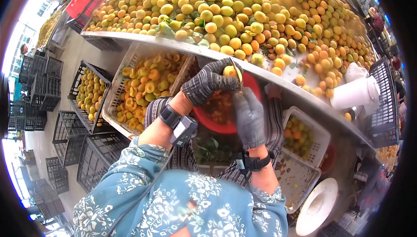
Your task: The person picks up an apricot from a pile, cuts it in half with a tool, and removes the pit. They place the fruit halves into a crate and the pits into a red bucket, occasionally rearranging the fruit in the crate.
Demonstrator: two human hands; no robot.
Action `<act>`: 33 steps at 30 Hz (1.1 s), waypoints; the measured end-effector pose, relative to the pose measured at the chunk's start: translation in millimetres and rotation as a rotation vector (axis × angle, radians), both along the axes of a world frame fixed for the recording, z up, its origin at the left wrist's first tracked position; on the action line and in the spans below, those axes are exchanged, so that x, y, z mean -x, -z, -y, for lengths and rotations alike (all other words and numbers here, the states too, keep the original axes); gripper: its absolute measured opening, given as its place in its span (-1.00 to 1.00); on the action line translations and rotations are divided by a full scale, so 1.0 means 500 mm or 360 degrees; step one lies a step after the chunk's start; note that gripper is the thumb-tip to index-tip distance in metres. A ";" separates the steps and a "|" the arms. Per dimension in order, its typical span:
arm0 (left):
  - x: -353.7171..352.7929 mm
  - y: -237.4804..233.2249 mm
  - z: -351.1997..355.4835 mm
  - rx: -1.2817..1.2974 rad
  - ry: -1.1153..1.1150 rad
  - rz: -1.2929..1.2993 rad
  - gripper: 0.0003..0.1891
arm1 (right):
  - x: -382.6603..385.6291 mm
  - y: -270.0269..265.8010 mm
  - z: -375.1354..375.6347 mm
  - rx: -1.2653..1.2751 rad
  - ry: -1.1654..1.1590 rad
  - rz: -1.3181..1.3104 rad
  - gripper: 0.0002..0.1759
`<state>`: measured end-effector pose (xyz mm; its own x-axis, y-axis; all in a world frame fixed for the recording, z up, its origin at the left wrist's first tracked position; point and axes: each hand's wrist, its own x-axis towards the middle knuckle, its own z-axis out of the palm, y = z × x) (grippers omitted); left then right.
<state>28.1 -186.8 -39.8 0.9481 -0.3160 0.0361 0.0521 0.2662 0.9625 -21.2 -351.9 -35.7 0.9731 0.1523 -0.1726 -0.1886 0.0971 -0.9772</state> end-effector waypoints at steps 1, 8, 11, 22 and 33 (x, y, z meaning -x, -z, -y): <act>0.001 0.005 0.004 -0.0038 -0.0027 0.0035 -0.72 | -0.006 0.003 0.000 0.0009 -0.0006 -0.0012 -0.83; 0.018 0.002 0.020 0.0416 -0.0111 -0.0336 -0.73 | 0.008 0.046 0.000 -0.0020 0.0080 0.0034 -0.86; 0.013 0.019 0.026 0.0421 -0.0033 -0.0305 -0.75 | -0.002 0.060 -0.003 0.0002 0.0105 0.0087 -0.81; 0.011 0.067 0.049 0.0625 -0.0299 -0.0412 -0.72 | -0.004 0.075 0.000 -0.0038 0.0057 -0.0226 -0.73; 0.017 0.025 0.044 0.0699 -0.0199 -0.0392 -0.67 | 0.000 0.042 -0.011 -0.0177 0.0161 -0.0221 -0.76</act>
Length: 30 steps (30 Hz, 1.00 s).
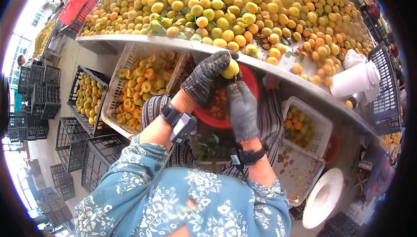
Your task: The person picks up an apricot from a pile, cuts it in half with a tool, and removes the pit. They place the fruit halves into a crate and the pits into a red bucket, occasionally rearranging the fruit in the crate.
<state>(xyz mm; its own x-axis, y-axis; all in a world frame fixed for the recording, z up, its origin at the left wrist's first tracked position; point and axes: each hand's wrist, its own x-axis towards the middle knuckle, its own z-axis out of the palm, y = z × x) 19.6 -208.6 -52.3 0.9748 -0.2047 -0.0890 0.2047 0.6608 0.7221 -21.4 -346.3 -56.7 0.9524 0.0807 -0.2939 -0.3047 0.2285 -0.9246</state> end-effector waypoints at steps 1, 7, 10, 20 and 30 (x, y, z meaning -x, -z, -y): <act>0.000 0.004 0.003 -0.0040 -0.0049 0.0015 -0.67 | 0.006 -0.001 -0.004 -0.0048 0.0032 0.0052 -0.77; -0.014 0.033 -0.008 0.0205 -0.0151 -0.0066 -0.65 | 0.032 -0.004 -0.029 -0.0026 -0.0036 0.0030 -0.86; -0.018 0.039 -0.007 0.0363 -0.0144 -0.0194 -0.60 | 0.025 0.015 -0.030 0.0070 -0.0051 0.0137 -0.84; 0.010 0.004 0.008 -0.0053 -0.0068 -0.0132 -0.68 | -0.022 -0.006 -0.018 -0.0036 -0.0028 0.0079 -0.70; 0.006 -0.010 0.013 -0.0972 -0.0174 0.0333 -0.72 | 0.001 0.014 -0.027 -0.0283 0.0160 -0.0041 -0.79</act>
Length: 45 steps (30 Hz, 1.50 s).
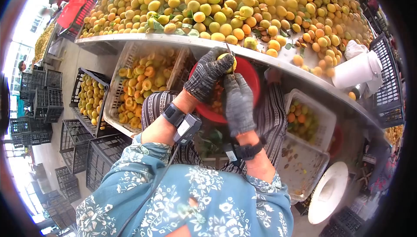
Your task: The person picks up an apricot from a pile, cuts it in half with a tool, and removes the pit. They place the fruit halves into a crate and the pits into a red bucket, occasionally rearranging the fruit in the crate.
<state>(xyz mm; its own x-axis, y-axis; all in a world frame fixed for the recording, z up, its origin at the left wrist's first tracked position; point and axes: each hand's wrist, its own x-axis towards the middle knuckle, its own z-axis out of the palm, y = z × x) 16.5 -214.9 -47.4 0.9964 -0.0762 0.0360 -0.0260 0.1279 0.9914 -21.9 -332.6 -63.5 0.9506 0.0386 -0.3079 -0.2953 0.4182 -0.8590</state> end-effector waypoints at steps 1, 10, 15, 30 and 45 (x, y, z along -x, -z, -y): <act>-0.001 0.009 0.001 -0.0002 0.0001 -0.0001 -0.72 | 0.005 -0.007 -0.003 -0.0002 0.0001 -0.0001 -0.79; -0.033 0.079 -0.018 0.0709 -0.0173 -0.0154 -0.66 | 0.023 -0.031 -0.010 0.0139 -0.0193 -0.0027 -0.77; -0.013 0.043 0.012 0.0888 -0.0072 -0.0550 -0.62 | 0.008 0.008 -0.011 0.0066 -0.0111 0.0122 -0.71; -0.018 0.056 0.017 0.0320 -0.0069 -0.0122 -0.75 | 0.003 0.007 -0.004 0.0639 -0.0120 0.0115 -0.66; -0.048 0.074 0.012 -0.0475 -0.0429 0.0196 -0.68 | 0.015 -0.008 0.005 0.1492 -0.0259 0.0514 -0.72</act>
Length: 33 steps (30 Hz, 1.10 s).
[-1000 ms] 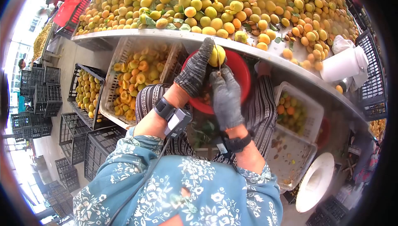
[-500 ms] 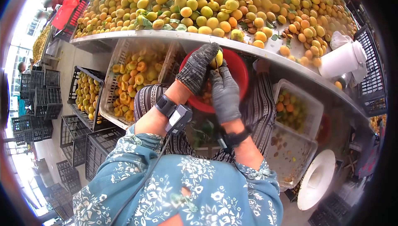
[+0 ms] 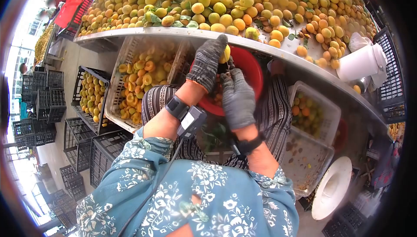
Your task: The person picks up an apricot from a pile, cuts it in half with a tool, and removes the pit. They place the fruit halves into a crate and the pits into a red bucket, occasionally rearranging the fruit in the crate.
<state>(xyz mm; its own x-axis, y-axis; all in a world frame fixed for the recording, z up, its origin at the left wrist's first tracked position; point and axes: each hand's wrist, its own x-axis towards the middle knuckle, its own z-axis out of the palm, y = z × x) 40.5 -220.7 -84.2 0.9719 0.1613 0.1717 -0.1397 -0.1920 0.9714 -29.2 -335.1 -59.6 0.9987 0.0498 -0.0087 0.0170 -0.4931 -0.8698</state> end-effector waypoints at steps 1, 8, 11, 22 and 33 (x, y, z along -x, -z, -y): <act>0.005 0.001 0.002 0.0002 -0.0002 0.0000 -0.68 | 0.002 0.000 -0.004 0.0002 -0.0002 0.0000 -0.72; 0.012 0.001 -0.009 0.1450 0.0300 -0.0595 -0.75 | -0.011 0.058 0.003 -0.1035 0.0080 -0.0394 -0.62; 0.030 -0.020 -0.006 0.1215 0.0311 -0.0601 -0.74 | -0.011 0.081 0.002 -0.1139 0.0101 -0.0333 -0.62; 0.027 -0.011 0.015 0.1703 0.0127 -0.1012 -0.80 | -0.031 0.072 0.006 0.0158 0.0028 0.0454 -0.71; 0.050 -0.035 0.021 0.1796 0.0566 -0.0941 -0.72 | 0.005 0.067 -0.008 -0.1654 0.0144 -0.0519 -0.84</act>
